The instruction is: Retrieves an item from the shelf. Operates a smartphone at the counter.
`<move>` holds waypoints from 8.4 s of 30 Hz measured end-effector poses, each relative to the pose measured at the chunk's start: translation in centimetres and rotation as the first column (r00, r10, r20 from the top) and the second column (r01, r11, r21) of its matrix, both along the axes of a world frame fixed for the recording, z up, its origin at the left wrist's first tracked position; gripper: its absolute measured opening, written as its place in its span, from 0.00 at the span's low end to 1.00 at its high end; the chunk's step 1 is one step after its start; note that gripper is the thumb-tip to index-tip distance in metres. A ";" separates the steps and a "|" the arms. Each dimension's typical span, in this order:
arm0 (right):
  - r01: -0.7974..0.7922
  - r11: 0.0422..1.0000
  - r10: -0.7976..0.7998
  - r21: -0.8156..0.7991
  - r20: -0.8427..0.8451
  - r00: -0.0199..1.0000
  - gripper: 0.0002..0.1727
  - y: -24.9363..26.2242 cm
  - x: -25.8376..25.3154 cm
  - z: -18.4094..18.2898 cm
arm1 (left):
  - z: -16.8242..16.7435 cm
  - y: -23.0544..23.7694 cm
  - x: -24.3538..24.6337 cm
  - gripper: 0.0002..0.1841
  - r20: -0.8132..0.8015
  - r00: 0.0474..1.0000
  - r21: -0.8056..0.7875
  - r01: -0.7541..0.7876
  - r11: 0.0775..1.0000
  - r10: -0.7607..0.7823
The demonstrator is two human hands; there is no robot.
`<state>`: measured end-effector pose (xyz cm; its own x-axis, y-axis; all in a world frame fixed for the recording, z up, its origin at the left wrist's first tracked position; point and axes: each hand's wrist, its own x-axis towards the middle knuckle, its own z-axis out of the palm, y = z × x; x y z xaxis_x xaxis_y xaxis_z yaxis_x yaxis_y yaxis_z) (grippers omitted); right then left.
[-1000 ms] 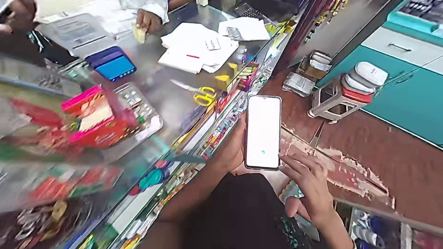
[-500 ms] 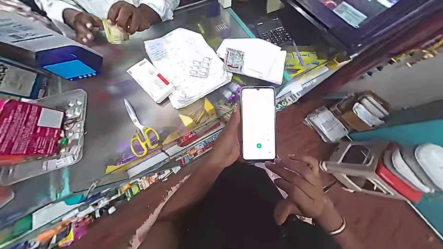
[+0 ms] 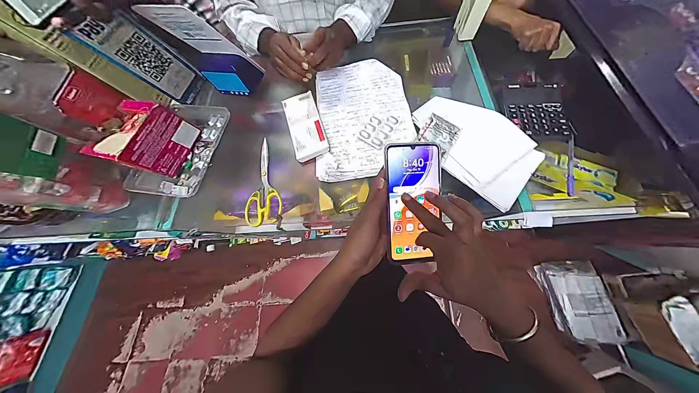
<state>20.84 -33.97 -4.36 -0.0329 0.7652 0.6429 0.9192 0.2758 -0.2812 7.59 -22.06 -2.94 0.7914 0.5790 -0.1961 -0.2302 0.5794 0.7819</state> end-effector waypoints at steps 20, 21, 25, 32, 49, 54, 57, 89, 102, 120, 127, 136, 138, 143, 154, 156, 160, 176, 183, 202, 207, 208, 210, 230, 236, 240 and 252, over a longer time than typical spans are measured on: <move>0.186 0.982 -0.184 -0.021 0.064 0.981 0.49 11.5 3.9 1.3 | -0.7 7.2 1.6 0.29 0.050 0.997 -0.030 -0.052 0.998 0.053; 0.181 0.983 -0.180 -0.014 0.070 0.981 0.48 11.8 4.4 1.5 | -0.7 7.2 2.0 0.29 0.061 0.997 -0.022 -0.056 0.998 0.057; 0.160 0.987 -0.159 -0.008 0.070 0.985 0.49 12.2 5.7 2.1 | -0.3 6.8 3.3 0.29 0.075 0.993 -0.023 -0.085 0.996 0.086; 0.117 0.993 -0.117 -0.001 0.039 0.992 0.47 12.0 7.0 2.4 | 0.4 5.9 4.5 0.34 0.086 0.989 0.032 -0.122 0.992 0.119; -0.096 0.981 -0.014 -0.168 -0.553 0.833 0.46 9.7 8.0 2.4 | -0.7 5.2 4.3 0.54 0.161 0.982 0.024 -0.100 0.995 0.095; -0.514 0.846 -0.102 -0.141 -0.989 0.103 0.41 8.8 8.2 2.1 | -1.5 6.4 4.1 0.61 0.301 0.953 -0.029 -0.012 1.000 0.020; -0.513 0.844 -0.110 -0.158 -0.986 0.123 0.48 8.6 7.6 2.0 | -1.4 6.4 4.1 0.62 0.297 0.955 -0.025 -0.011 1.000 0.018; -0.630 0.774 0.054 -0.055 -0.987 0.153 0.51 9.0 8.5 1.6 | -1.7 7.9 3.0 0.63 0.349 0.921 0.088 0.150 0.985 -0.171; -0.608 0.787 0.015 -0.102 -0.983 0.184 0.58 8.9 8.0 1.8 | -1.8 7.7 3.0 0.63 0.363 0.915 0.123 0.141 0.982 -0.177; -0.408 0.898 0.035 -0.167 -0.895 0.444 0.45 8.8 7.9 2.0 | -2.2 7.5 2.9 0.62 0.415 0.884 0.173 0.155 0.973 -0.215; -0.330 0.925 0.011 -0.186 -0.859 0.513 0.40 9.0 8.1 2.6 | -2.5 7.5 3.0 0.62 0.431 0.868 0.190 0.181 0.965 -0.248; -0.362 0.918 0.033 -0.161 -0.880 0.474 0.38 9.0 8.0 2.4 | -2.3 7.4 2.8 0.62 0.425 0.871 0.198 0.179 0.964 -0.249; -0.367 0.917 0.040 -0.153 -0.884 0.466 0.38 9.0 8.0 2.4 | -2.3 7.3 2.7 0.61 0.408 0.881 0.199 0.169 0.965 -0.239; -0.167 0.980 0.038 -0.107 -0.725 0.688 0.35 9.1 8.3 2.2 | -2.4 7.4 2.7 0.61 0.417 0.877 0.198 0.166 0.966 -0.236; 0.031 0.999 -0.023 0.044 -0.175 0.984 0.35 9.9 7.4 2.7 | -2.6 7.4 2.5 0.61 0.428 0.872 0.207 0.160 0.965 -0.236; -0.003 1.000 0.011 0.029 -0.283 0.959 0.32 9.8 7.3 2.5 | -2.5 7.4 2.4 0.61 0.425 0.877 0.198 0.151 0.969 -0.223; -0.102 0.995 0.069 -0.017 -0.621 0.781 0.39 9.6 7.5 1.9 | -2.4 7.5 2.3 0.61 0.432 0.876 0.188 0.144 0.972 -0.213; -0.143 0.989 0.045 -0.049 -0.808 0.588 0.44 10.8 7.1 2.6 | -2.4 7.1 2.3 0.61 0.435 0.869 0.204 0.159 0.966 -0.235; -0.121 0.993 0.059 -0.015 -0.810 0.584 0.25 10.0 8.1 2.0 | -2.5 7.4 2.3 0.61 0.455 0.855 0.210 0.167 0.963 -0.248; -0.142 0.990 0.093 -0.008 -0.717 0.691 0.25 8.6 8.2 1.8 | -2.2 7.0 2.0 0.60 0.446 0.863 0.191 0.170 0.967 -0.239; -0.127 0.992 0.080 -0.014 -0.709 0.700 0.25 8.5 8.2 1.7 | -2.2 7.0 2.0 0.59 0.438 0.867 0.195 0.166 0.967 -0.238; -0.126 0.992 0.079 -0.013 -0.710 0.700 0.25 8.5 8.2 1.7 | -2.2 7.0 2.0 0.59 0.434 0.869 0.198 0.167 0.966 -0.239; -0.120 0.993 0.078 -0.010 -0.706 0.704 0.24 8.5 8.2 1.7 | -2.1 7.1 2.0 0.59 0.429 0.869 0.209 0.172 0.963 -0.248; -0.131 0.991 0.094 -0.002 -0.692 0.715 0.23 8.4 8.3 1.8 | -2.1 6.9 2.1 0.60 0.445 0.865 0.173 0.172 0.970 -0.233; -0.138 0.990 0.106 0.008 -0.690 0.716 0.23 8.3 8.2 1.9 | -2.0 6.9 2.0 0.60 0.452 0.858 0.189 0.174 0.966 -0.243; -0.139 0.990 0.110 0.015 -0.693 0.713 0.23 8.3 8.2 2.0 | -2.0 6.9 2.0 0.60 0.460 0.851 0.196 0.182 0.964 -0.254; -0.086 0.996 0.078 0.013 -0.569 0.819 0.26 8.4 8.4 1.9 | -2.1 6.8 1.9 0.60 0.450 0.861 0.192 0.165 0.968 -0.236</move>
<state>29.28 -25.55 -2.42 0.2728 0.7844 0.5570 0.5691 0.3353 -0.7508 9.47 -15.24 -5.05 0.8712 0.3915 0.2961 -0.4786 0.5438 0.6893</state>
